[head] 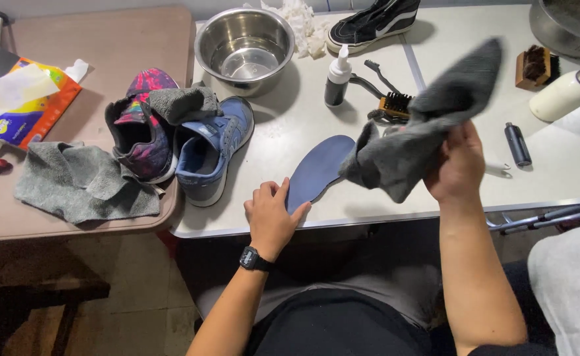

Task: The person cleans a blue shoe insole on a white table using a brush and a cleaning solution. They scrub the insole, wipe it with a gray cloth, and repeat the process to remove dirt.

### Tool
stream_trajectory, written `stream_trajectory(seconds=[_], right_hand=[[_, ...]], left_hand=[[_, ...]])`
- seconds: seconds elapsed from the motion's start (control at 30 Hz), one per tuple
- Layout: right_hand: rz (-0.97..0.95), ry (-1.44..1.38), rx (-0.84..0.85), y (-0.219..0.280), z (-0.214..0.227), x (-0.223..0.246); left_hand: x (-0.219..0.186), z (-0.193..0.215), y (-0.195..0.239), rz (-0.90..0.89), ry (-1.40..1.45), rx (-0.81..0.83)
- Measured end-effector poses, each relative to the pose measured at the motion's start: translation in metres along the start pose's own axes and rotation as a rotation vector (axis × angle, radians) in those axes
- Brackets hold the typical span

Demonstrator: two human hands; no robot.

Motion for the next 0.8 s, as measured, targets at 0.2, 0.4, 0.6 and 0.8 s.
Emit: stream_trajectory(seconds=[0.2, 0.4, 0.6, 0.8], right_hand=[[-0.281, -0.625, 0.58, -0.04, 0.013, -0.032], [0.404, -0.098, 0.537, -0.016, 0.076, -0.076], [1.193, 0.593, 0.405, -0.037, 0.05, -0.127], [0.655, 1.722, 0.935, 0.048, -0.066, -0.187]], left_hand=[[0.011, -0.02, 0.001, -0.025, -0.017, -0.093], [0.0, -0.005, -0.004, -0.031, -0.014, -0.006], [-0.003, 0.001, -0.002, -0.009, -0.014, 0.005], [0.004, -0.011, 0.005, -0.042, -0.054, -0.042]])
Point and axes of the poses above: each hand's wrist, its own y-axis away from the middle knuckle, its own z-axis out of the back of the hand, x = y × z, the point moved 8 cm from there along -y, towards the middle knuckle, and after that the axes turned 12 degrees about -x, right-handed, at the moved point
